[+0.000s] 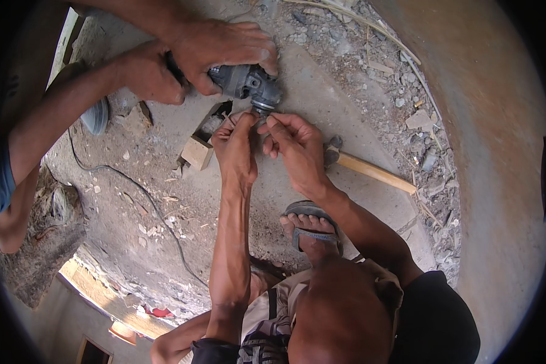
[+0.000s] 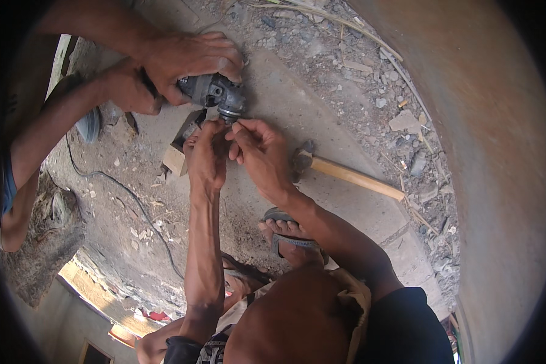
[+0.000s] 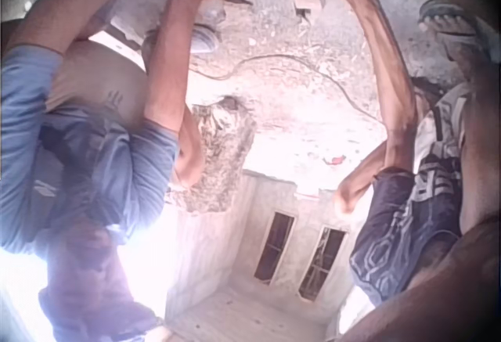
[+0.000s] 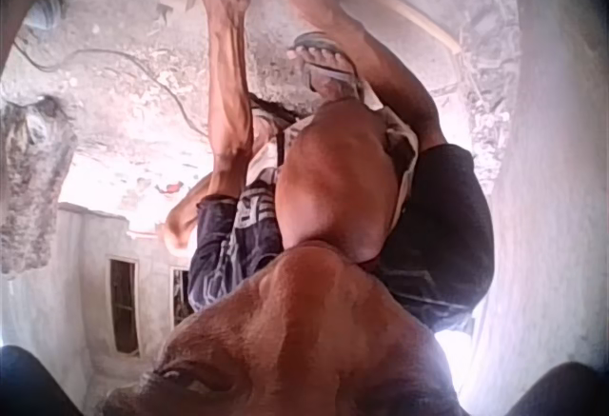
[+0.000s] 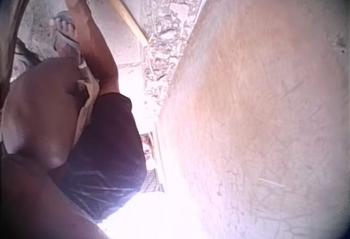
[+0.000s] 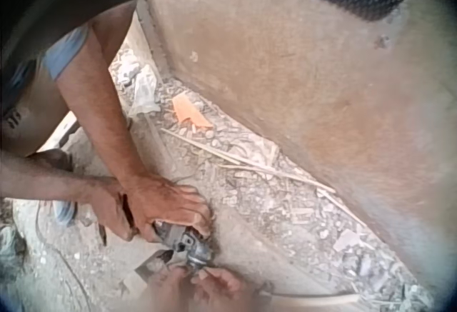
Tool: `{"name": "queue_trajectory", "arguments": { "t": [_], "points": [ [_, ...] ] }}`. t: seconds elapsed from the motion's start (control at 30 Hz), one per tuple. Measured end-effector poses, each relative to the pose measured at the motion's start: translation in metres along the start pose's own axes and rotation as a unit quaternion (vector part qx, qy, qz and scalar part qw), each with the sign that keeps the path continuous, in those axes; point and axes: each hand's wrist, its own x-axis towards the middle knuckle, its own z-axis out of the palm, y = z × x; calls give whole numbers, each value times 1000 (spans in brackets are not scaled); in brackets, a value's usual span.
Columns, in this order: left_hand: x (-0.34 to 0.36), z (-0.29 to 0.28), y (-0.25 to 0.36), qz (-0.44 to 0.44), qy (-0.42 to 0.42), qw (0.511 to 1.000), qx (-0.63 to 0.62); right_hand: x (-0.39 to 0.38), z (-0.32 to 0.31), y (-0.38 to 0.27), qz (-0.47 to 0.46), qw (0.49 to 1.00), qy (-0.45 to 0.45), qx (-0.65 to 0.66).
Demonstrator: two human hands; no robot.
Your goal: The person uses a hammer to tap a small metal component held by another person against a power tool. They then use a wrench to tighten a nut on the tool while the other person holds it steady.
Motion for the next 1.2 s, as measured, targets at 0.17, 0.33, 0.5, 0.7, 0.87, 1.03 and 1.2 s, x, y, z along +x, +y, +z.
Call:
{"name": "queue_trajectory", "arguments": {
  "t": [0.17, 0.33, 0.5, 0.7, 0.87, 1.03, 1.2],
  "points": [
    [3, -2, 1, -27, -3, 1000, -4, 0, 0, -2, 8, 1000, 2, -6],
    [6, -10, -2, -72, -5, 996, -49, 1, 0, -4, 13, 1000, 0, 4],
    [2, -8, 4, -65, -35, 997, -8, 2, 0, -3, 11, 1000, 2, 4],
    [5, -2, 3, -30, 12, 999, 22, 2, -1, -4, 17, 1000, 0, 3],
    [5, -3, 2, -26, 27, 999, 18, 0, -2, -8, 23, 1000, 0, 3],
    [4, -6, 0, -21, 12, 1000, 15, 1, -1, -8, 25, 1000, -2, -4],
    [2, -7, 3, -33, -11, 999, 20, 1, -1, -9, 28, 1000, 2, -8]
  ]
}}
